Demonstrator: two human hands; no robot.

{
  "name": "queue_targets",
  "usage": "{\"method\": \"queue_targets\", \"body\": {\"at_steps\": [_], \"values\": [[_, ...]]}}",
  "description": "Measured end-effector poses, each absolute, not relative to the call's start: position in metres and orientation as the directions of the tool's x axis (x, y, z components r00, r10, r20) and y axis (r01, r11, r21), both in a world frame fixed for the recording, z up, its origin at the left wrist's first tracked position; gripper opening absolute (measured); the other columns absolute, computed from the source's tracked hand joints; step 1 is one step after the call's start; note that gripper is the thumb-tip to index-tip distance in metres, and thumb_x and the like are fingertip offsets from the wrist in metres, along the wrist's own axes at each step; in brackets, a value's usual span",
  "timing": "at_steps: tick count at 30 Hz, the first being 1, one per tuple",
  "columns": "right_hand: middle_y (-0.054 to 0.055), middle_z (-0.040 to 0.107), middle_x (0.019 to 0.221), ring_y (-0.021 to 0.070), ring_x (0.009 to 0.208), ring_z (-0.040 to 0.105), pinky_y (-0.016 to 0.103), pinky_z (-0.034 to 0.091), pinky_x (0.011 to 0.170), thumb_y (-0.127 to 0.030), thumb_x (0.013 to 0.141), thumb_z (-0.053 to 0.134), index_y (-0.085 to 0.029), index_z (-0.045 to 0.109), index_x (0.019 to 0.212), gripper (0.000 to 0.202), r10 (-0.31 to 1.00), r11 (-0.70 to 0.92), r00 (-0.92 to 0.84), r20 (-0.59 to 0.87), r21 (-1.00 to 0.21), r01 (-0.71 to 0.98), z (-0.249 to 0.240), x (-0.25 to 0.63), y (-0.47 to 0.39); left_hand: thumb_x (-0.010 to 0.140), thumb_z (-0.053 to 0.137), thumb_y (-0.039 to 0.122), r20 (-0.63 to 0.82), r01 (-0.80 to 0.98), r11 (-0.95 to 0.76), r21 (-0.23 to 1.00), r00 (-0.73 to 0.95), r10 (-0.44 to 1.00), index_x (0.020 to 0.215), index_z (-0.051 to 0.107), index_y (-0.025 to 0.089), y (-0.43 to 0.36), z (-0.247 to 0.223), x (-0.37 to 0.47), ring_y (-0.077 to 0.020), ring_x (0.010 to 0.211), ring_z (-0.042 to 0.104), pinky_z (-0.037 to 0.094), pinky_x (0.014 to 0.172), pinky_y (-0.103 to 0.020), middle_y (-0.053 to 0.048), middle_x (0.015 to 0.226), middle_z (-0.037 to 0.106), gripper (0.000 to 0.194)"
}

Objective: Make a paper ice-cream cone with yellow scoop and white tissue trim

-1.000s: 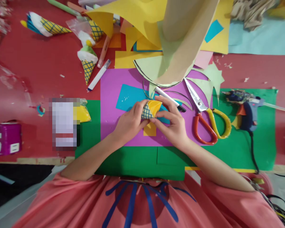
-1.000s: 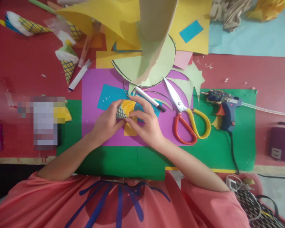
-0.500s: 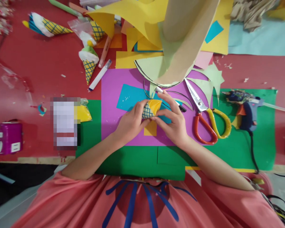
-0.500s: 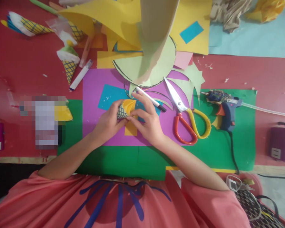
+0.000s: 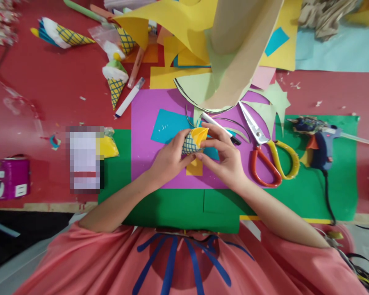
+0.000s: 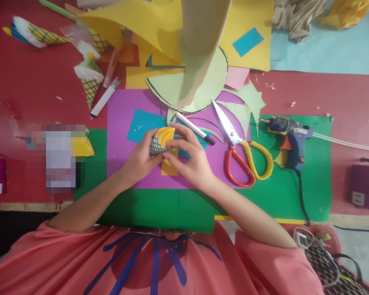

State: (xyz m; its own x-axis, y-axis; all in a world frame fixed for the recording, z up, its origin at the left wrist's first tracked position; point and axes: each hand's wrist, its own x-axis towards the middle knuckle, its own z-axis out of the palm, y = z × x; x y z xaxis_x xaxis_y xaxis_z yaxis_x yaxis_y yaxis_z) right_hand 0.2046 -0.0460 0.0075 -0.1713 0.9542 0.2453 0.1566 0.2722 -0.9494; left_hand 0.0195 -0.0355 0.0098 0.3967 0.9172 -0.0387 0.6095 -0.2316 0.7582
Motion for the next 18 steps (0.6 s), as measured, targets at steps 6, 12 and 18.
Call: {"method": "queue_targets", "body": {"at_steps": [6,12,18], "values": [[0.006,0.059,0.137,0.0239,0.128,0.059,0.051,0.049,0.112,-0.028,0.09,0.065,-0.026,0.069,0.096,0.008,0.949,0.276,-0.186,0.253,-0.955,0.109,0.0101,0.2066,-0.0462,0.093,0.054,0.049,-0.029,0.591,-0.236,0.771,0.403,0.915,0.132,0.038,0.019,-0.0347,0.0114,0.0206,-0.0246,0.115,0.065,0.056,0.09,-0.035,-0.013,0.129,0.062,0.052],[0.006,0.057,0.14,0.0242,0.129,0.059,0.05,0.047,0.113,-0.029,0.092,0.063,-0.027,0.072,0.098,0.011,0.96,0.19,-0.21,0.186,-0.982,-0.002,0.0114,0.2092,-0.045,0.093,0.054,0.051,-0.035,0.599,-0.231,0.767,0.398,0.917,0.131,0.039,0.02,-0.0337,0.0142,0.021,-0.0228,0.112,0.066,0.056,0.09,-0.033,-0.012,0.126,0.064,0.051],[0.005,0.058,0.141,0.0248,0.125,0.062,0.051,0.051,0.109,-0.032,0.092,0.063,-0.028,0.072,0.102,0.014,0.97,0.142,-0.199,0.139,-0.99,0.004,0.0155,0.2122,-0.0444,0.091,0.058,0.05,-0.049,0.569,-0.196,0.799,0.385,0.921,0.13,0.041,0.022,-0.0339,0.0141,0.0208,-0.0229,0.114,0.064,0.055,0.091,-0.034,-0.01,0.127,0.063,0.051]]}}
